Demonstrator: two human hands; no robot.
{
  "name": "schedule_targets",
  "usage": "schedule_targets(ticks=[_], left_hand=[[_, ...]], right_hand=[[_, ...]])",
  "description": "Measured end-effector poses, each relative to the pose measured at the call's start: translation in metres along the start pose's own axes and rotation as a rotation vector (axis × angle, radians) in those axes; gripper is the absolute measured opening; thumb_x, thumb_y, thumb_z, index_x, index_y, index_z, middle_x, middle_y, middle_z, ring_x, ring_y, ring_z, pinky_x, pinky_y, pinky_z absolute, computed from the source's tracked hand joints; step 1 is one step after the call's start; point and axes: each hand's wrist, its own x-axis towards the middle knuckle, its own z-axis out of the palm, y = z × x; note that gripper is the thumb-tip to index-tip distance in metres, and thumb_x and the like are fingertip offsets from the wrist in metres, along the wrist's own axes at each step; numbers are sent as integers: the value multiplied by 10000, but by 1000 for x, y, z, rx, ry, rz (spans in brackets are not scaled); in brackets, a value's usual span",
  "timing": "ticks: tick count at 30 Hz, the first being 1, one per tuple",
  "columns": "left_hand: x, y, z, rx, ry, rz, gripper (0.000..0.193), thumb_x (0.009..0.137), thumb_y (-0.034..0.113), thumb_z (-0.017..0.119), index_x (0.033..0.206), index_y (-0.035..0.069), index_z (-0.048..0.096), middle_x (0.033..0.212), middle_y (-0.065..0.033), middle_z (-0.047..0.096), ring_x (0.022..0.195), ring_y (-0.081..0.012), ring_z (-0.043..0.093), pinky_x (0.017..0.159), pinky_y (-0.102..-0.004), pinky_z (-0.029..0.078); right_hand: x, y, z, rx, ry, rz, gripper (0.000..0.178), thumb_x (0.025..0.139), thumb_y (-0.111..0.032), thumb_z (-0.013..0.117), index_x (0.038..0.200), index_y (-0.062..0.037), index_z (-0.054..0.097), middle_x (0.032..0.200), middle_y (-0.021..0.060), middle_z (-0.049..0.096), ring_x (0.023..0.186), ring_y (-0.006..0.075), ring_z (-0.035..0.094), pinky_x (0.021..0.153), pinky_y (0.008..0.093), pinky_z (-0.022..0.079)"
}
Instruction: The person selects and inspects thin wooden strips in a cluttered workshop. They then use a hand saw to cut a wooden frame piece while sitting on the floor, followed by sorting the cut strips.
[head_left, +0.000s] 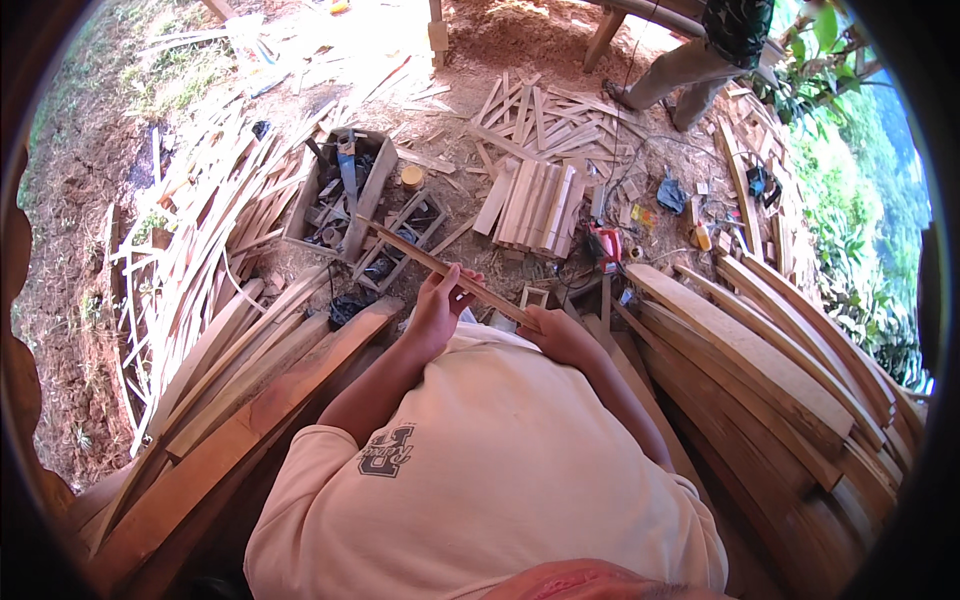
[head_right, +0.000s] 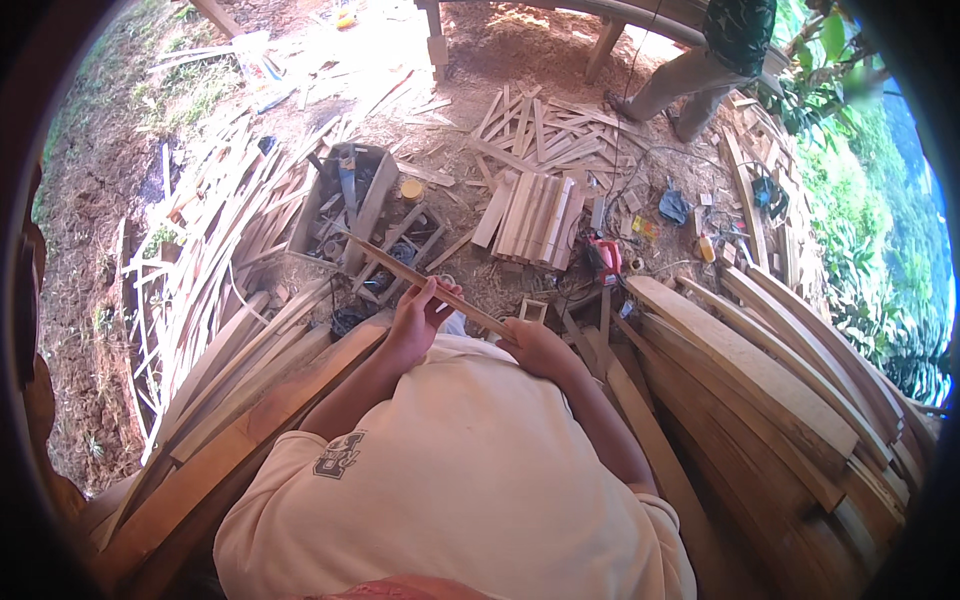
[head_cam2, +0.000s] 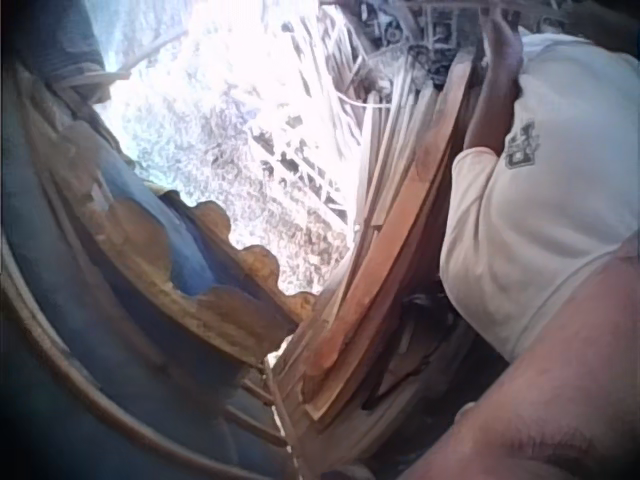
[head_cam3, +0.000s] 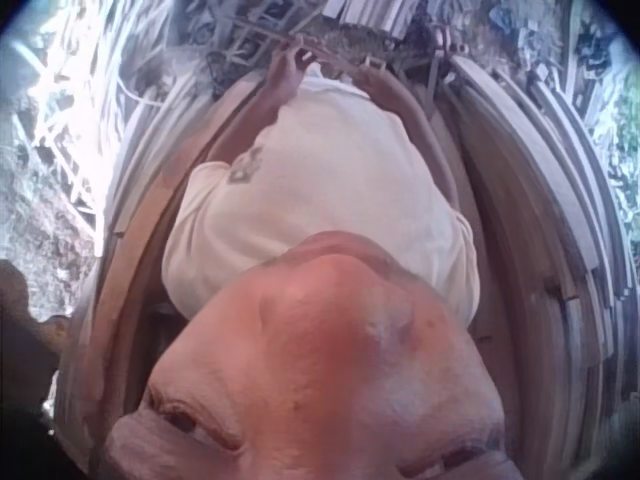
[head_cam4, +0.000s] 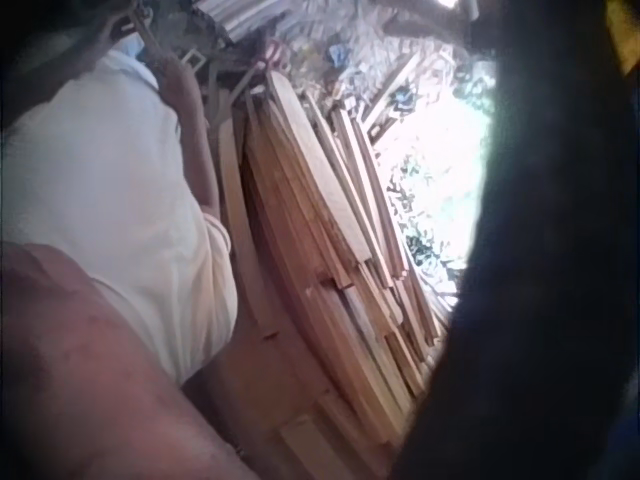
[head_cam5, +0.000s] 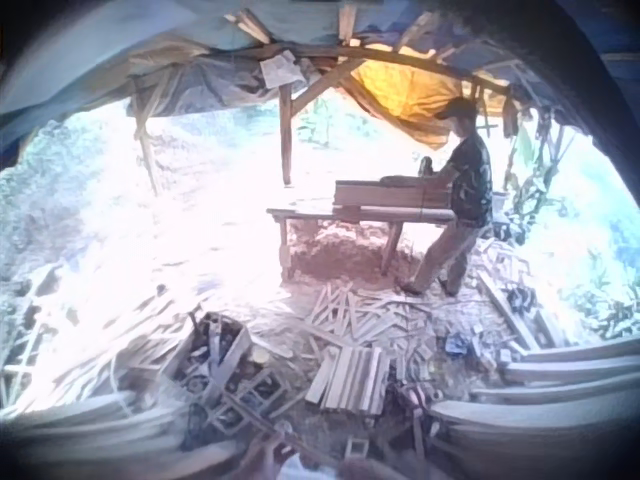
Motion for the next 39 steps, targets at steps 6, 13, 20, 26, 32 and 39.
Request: schedule_targets(ticks=[6,13,20,26,32,39], left_hand=[[0,1,12,90,-76,22,123,1014,249,609,1062,136,612,1026,-52,687,1091,-226,663,931,-397,540],[0,-5,19,72,-102,48,127,1010,208,615,1062,98,578,1026,-94,694,1058,-254,692,878,-370,587],[-3,-17,16,-29,-70,91,210,993,246,646,1095,92,547,1016,-84,663,1062,-265,687,900,-404,592],[2,-24,7,162,104,14,276,995,306,645,1158,134,502,998,-36,638,936,-191,677,806,-387,583],[4,-28,-6,186,71,5,222,983,349,656,1037,160,551,926,0,631,913,-190,660,863,-445,513],[2,-31,-8,173,74,-6,234,978,349,664,1050,148,567,924,-6,639,934,-215,665,874,-454,505]], right_hand=[[-11,12,7,72,95,-25,349,931,-312,671,901,13,548,782,244,631,760,435,617,688,479,467],[-19,22,6,78,125,-47,357,914,-320,703,894,5,558,747,241,637,735,441,633,663,477,481],[-22,28,8,-11,137,-56,341,947,-360,637,993,-28,579,810,244,668,816,450,657,721,523,497],[-27,9,6,-176,105,64,351,959,-388,594,1041,-47,587,859,229,690,850,439,676,758,547,514],[-27,11,17,-179,106,84,355,960,-384,591,1055,-42,589,865,231,694,866,433,683,771,542,522],[-27,19,26,-139,122,70,322,944,-360,631,969,-42,585,852,224,682,853,436,663,753,537,503]])
